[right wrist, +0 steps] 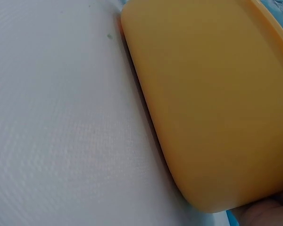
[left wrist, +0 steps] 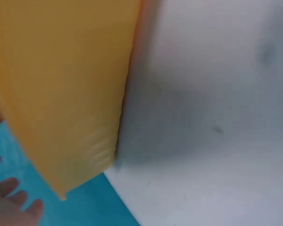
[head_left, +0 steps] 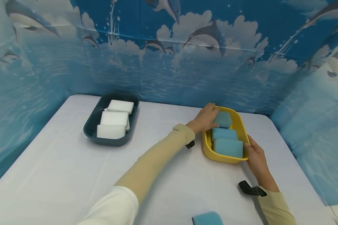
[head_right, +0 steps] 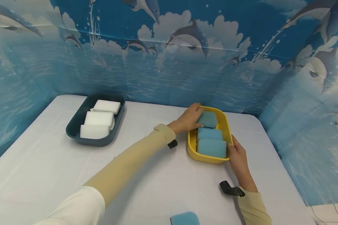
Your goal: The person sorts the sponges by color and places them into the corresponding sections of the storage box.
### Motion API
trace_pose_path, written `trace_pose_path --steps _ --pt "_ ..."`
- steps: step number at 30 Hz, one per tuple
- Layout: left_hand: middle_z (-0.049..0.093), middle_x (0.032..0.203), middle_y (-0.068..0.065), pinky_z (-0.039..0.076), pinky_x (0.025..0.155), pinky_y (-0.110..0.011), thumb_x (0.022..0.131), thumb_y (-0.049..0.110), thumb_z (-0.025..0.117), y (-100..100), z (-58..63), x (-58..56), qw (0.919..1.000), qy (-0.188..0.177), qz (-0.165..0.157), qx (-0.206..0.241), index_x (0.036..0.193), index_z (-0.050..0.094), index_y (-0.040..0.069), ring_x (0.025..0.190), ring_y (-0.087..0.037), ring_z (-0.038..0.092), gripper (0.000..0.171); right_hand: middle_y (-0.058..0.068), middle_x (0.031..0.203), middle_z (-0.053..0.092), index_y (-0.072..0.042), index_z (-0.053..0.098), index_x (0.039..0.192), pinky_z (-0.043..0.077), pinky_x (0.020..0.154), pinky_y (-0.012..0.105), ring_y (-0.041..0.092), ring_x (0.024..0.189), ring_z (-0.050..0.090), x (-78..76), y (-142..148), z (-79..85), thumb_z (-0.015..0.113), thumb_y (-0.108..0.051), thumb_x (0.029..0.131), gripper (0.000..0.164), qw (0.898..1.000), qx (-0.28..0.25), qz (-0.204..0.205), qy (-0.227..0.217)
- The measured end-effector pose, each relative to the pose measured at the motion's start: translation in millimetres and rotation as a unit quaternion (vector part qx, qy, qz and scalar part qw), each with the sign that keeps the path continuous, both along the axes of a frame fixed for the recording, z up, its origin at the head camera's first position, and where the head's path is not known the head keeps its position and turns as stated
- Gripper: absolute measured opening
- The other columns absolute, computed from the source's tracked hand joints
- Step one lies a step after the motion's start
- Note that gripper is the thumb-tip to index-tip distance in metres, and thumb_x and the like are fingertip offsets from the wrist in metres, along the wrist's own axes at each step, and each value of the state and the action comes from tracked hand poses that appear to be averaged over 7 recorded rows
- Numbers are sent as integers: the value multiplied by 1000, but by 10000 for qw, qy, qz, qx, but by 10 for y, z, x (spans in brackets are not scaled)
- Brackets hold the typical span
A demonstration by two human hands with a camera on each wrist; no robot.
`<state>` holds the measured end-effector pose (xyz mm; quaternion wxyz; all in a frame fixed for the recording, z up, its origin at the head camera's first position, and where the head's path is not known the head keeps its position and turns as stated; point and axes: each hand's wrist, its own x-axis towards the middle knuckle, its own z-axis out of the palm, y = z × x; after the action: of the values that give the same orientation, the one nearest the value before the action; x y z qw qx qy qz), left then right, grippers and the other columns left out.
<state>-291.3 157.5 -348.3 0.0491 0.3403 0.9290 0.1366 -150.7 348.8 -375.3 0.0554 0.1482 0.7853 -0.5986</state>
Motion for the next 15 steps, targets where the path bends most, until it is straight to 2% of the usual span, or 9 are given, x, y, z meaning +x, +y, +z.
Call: trace_pose_path --steps 3,6,9,12,15 --pt "25 152 -6 30 114 -36 89 41 56 -168 72 143 9953 702 -535 398 145 27 20 142 -21 22 66 -5 158 -8 -20 -2 149 10 114 48 25 146 -6 7 -4 -19 20 -33 101 55 10000 -4 25 -19" --pt "34 146 -5 33 111 -36 89 37 57 -330 214 326 9803 1391 -1200 727 141 36 19 137 -19 31 59 -7 158 -8 -21 -2 149 9 114 47 23 146 -7 -13 4 -38 21 -34 101 55 10000 -92 21 27" --pt "40 142 -3 33 111 -31 89 37 56 -464 398 545 9644 1759 -1791 825 138 40 18 134 -17 35 55 -9 157 -7 -22 -1 149 8 114 46 22 146 -7 -34 15 -32 22 -34 101 55 9998 -185 -2 27" --pt "42 144 -1 28 114 -28 90 35 55 -585 519 760 9563 1624 -2292 817 139 41 17 137 -14 34 54 -10 157 -7 -22 -1 149 7 115 45 21 146 -7 -46 16 -49 22 -34 101 55 9996 -290 -61 -17" --pt "43 144 1 22 117 -24 91 36 55 -715 549 949 9476 1275 -2797 871 139 42 15 139 -13 33 54 -10 157 -6 -22 -1 149 7 115 44 21 146 -5 -53 2 -79 24 -35 101 55 9994 -337 -63 -34"
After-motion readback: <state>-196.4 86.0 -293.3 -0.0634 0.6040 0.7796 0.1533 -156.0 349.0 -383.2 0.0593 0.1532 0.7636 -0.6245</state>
